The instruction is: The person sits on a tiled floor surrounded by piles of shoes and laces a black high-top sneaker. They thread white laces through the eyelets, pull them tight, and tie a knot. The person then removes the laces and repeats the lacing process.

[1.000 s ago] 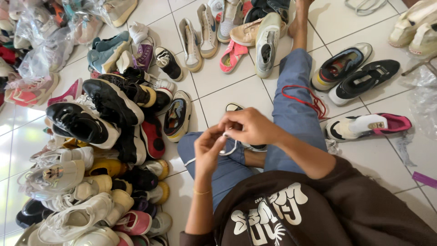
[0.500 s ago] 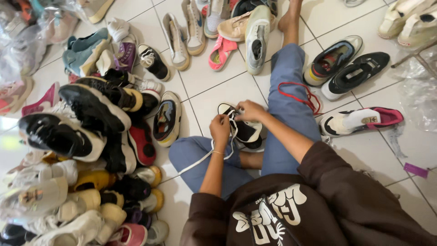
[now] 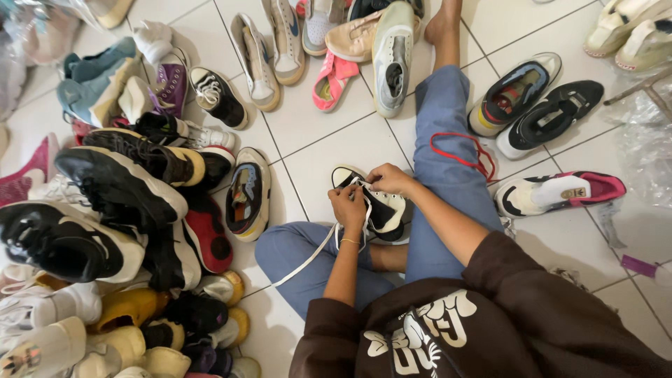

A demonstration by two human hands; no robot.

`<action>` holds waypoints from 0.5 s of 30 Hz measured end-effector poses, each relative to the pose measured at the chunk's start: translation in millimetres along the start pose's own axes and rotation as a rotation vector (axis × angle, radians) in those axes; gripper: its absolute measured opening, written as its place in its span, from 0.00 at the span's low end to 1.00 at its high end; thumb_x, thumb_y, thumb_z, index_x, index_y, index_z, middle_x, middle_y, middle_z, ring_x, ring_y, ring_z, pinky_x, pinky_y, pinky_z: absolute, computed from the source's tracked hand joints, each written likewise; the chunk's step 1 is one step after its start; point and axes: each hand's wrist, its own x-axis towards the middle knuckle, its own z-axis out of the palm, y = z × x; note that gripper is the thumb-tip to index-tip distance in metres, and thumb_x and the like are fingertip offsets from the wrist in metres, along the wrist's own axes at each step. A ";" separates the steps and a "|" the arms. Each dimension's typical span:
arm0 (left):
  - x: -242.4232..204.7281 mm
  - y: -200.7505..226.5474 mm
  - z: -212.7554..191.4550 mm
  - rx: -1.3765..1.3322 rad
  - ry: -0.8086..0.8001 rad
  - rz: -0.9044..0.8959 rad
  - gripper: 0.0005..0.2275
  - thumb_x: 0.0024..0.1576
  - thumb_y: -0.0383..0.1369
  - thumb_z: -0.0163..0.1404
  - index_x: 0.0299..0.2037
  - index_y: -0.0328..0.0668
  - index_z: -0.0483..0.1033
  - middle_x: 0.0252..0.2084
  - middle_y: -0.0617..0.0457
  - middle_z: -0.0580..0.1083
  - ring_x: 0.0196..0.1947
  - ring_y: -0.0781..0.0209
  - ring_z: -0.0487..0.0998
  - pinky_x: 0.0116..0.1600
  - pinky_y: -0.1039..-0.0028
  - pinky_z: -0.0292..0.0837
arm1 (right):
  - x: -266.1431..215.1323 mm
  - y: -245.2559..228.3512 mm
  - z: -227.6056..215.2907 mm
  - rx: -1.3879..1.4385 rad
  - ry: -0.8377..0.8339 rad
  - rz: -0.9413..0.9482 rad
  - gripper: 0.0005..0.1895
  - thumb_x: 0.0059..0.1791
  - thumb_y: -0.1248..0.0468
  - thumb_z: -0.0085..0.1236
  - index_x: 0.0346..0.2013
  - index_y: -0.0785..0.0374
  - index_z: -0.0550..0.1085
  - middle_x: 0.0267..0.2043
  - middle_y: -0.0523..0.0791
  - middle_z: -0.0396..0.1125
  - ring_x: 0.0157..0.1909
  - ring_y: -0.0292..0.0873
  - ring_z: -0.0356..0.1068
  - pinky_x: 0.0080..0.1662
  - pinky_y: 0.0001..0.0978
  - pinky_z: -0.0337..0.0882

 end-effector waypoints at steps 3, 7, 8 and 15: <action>1.0 -0.6 1.8 0.037 -0.016 0.048 0.04 0.49 0.37 0.54 0.31 0.50 0.78 0.40 0.55 0.61 0.41 0.49 0.71 0.46 0.65 0.70 | 6.6 5.9 3.6 0.076 0.002 0.019 0.13 0.36 0.56 0.60 0.34 0.52 0.78 0.27 0.43 0.72 0.34 0.42 0.72 0.39 0.33 0.70; 7.3 -5.3 6.2 0.067 -0.022 0.175 0.04 0.47 0.35 0.55 0.31 0.50 0.78 0.38 0.53 0.62 0.42 0.47 0.69 0.46 0.63 0.69 | 20.0 20.5 19.3 0.252 0.066 0.023 0.11 0.40 0.58 0.58 0.33 0.59 0.76 0.22 0.47 0.69 0.22 0.41 0.69 0.29 0.32 0.68; 9.4 -11.8 7.4 0.066 -0.026 0.174 0.04 0.47 0.35 0.55 0.31 0.50 0.78 0.38 0.53 0.62 0.42 0.47 0.69 0.46 0.63 0.69 | 17.6 17.8 20.5 0.251 0.066 0.026 0.11 0.40 0.58 0.58 0.33 0.59 0.76 0.22 0.47 0.69 0.22 0.41 0.69 0.29 0.32 0.68; 6.4 -22.9 -46.8 -0.066 0.198 0.343 0.08 0.48 0.26 0.52 0.38 0.43 0.76 0.42 0.44 0.65 0.47 0.41 0.66 0.53 0.60 0.62 | -49.3 -33.9 -42.6 0.630 0.405 0.032 0.03 0.45 0.67 0.50 0.33 0.60 0.70 0.20 0.48 0.67 0.21 0.42 0.71 0.26 0.29 0.72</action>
